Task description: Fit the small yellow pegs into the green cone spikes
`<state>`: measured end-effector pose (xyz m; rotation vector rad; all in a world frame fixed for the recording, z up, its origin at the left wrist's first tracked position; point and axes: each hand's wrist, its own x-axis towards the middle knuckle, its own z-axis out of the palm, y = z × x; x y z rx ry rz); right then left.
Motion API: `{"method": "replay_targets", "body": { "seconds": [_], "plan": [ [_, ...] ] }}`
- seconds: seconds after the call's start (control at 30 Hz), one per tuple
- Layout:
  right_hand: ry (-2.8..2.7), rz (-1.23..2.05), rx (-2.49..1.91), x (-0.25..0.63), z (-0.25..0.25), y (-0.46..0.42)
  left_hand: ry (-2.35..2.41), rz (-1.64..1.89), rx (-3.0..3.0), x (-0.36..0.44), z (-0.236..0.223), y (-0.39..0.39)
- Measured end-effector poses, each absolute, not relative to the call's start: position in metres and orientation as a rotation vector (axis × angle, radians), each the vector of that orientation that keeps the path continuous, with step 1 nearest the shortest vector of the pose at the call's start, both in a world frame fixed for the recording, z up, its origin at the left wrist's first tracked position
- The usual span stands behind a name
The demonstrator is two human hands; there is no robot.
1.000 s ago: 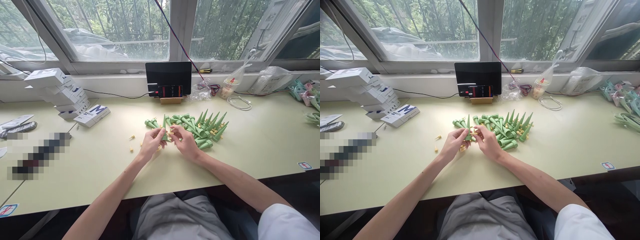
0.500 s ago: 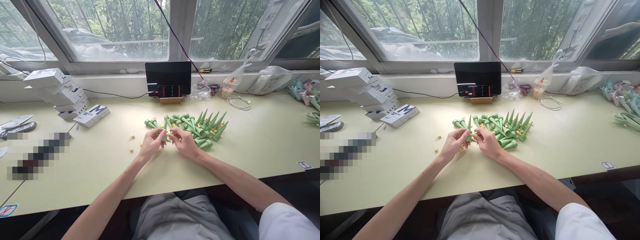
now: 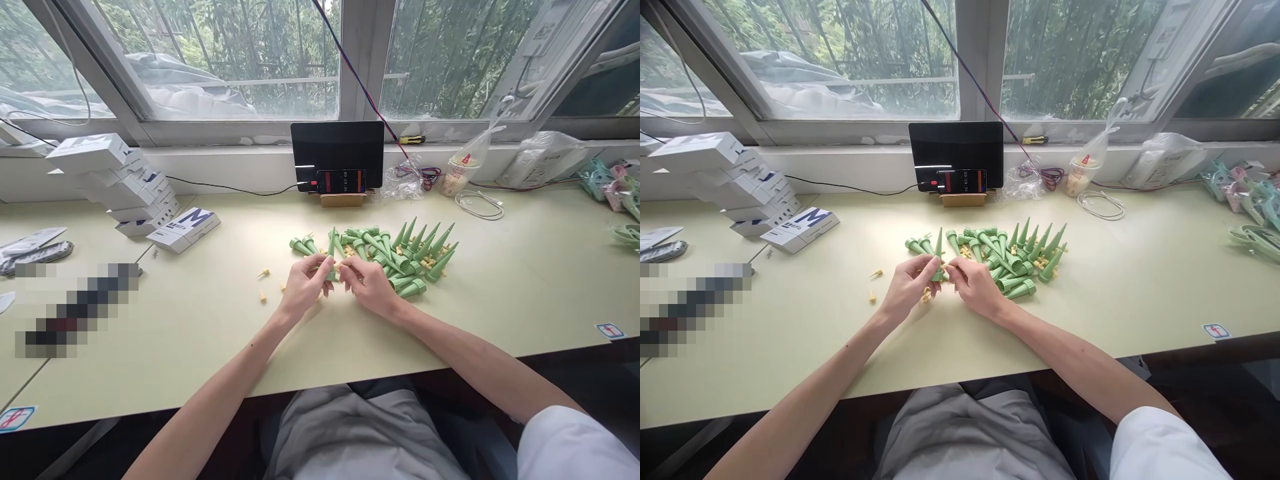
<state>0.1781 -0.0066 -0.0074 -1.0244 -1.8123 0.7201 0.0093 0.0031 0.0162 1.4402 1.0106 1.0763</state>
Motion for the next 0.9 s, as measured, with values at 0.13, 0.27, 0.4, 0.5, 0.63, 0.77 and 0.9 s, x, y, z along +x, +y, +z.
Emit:
{"method": "replay_targets", "body": {
  "seconds": [0.13, 0.27, 0.4, 0.5, 0.63, 0.77, 0.9],
  "plan": [
    [-1.8, 0.709, -1.048, 0.1777, -0.0078, -0.0049, 1.026, 1.101, 1.429, 0.0093, 0.0159, 0.0036],
    [-1.803, 0.715, -1.039, 0.1784, -0.0091, -0.0045, 1.039, 1.108, 1.44, 0.0091, 0.017, 0.0026],
    [-1.808, 0.713, -1.042, 0.1787, -0.0087, -0.0063, 1.05, 1.115, 1.442, 0.0086, 0.0178, 0.0013],
    [-1.815, 0.716, -1.056, 0.1786, -0.0073, -0.0081, 1.05, 1.091, 1.439, 0.0074, 0.0161, 0.0021],
    [-1.834, 0.708, -1.07, 0.1791, -0.0071, -0.0084, 1.056, 1.056, 1.44, 0.0063, 0.0121, 0.004],
    [-1.842, 0.706, -1.069, 0.1794, -0.008, -0.0073, 1.056, 1.072, 1.443, 0.0075, 0.0117, 0.0035],
    [-1.827, 0.708, -1.05, 0.1778, -0.0073, -0.0074, 1.073, 1.113, 1.447, 0.0094, 0.0149, 0.002]
  ]
}}
